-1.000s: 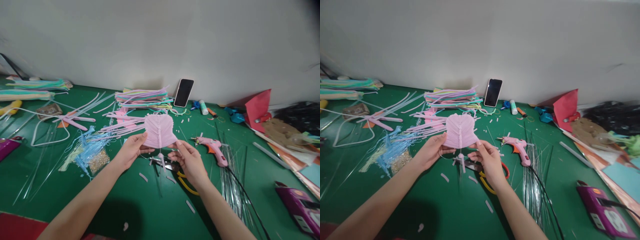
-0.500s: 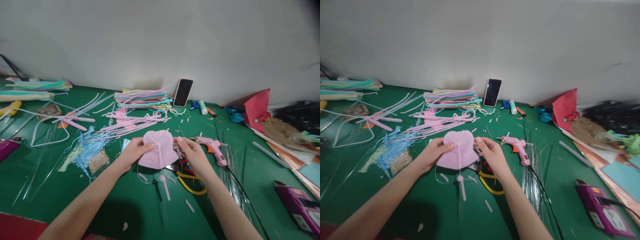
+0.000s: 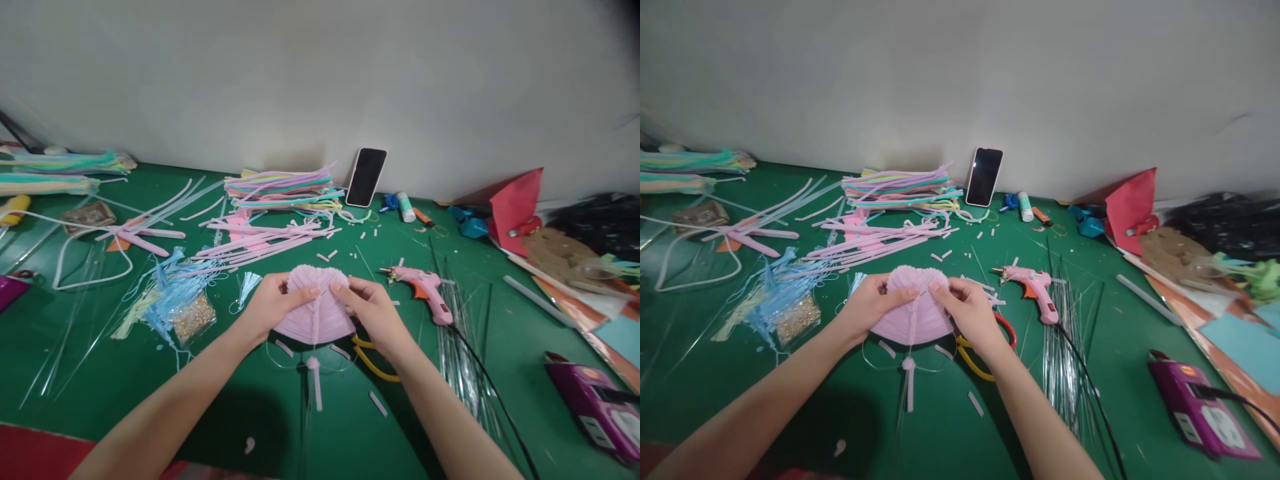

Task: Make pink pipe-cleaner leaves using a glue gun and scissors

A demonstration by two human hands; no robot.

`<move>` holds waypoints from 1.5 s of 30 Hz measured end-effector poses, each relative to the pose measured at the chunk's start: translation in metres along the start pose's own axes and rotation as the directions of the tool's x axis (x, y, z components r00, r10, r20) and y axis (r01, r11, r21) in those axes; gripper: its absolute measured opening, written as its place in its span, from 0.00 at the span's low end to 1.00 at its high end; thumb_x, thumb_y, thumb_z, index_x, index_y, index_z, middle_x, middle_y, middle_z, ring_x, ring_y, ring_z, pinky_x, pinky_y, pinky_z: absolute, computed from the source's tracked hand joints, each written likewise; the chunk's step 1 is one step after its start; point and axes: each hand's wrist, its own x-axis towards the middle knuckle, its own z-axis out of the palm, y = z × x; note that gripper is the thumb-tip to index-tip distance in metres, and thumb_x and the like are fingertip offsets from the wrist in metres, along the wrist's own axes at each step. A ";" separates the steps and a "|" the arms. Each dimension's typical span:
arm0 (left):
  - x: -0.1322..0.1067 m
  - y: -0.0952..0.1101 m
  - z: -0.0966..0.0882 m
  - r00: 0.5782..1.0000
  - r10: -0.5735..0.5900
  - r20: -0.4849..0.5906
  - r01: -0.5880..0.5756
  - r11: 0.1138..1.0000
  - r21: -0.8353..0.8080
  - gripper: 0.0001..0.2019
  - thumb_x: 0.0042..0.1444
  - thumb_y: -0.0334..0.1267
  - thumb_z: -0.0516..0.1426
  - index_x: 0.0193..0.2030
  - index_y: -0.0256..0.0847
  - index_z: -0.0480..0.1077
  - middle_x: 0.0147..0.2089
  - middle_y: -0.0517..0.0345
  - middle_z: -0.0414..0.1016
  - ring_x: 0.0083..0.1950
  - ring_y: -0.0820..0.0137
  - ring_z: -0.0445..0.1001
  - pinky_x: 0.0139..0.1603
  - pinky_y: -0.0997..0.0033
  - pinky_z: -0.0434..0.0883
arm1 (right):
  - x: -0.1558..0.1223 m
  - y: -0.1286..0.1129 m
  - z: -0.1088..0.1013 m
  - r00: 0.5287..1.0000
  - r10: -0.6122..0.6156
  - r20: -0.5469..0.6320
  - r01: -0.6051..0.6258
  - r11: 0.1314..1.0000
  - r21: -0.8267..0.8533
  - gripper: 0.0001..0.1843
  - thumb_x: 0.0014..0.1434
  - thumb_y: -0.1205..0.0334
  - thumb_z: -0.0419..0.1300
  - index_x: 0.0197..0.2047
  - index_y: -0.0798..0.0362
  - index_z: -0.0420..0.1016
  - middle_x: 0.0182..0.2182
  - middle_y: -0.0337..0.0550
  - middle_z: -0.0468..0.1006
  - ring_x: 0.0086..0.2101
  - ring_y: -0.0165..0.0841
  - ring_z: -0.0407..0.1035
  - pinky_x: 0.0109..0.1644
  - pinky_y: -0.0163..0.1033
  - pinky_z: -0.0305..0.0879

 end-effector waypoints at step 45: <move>0.000 0.006 -0.013 0.998 -0.068 -0.013 0.060 0.942 -0.329 0.25 0.44 0.35 0.68 0.51 0.44 0.73 0.49 0.53 0.78 0.49 0.59 0.76 0.44 0.68 0.75 | -0.006 0.007 -0.011 0.959 -0.184 -0.218 0.185 0.983 -0.015 0.15 0.60 0.48 0.56 0.34 0.50 0.76 0.32 0.42 0.78 0.32 0.32 0.71 0.35 0.37 0.68</move>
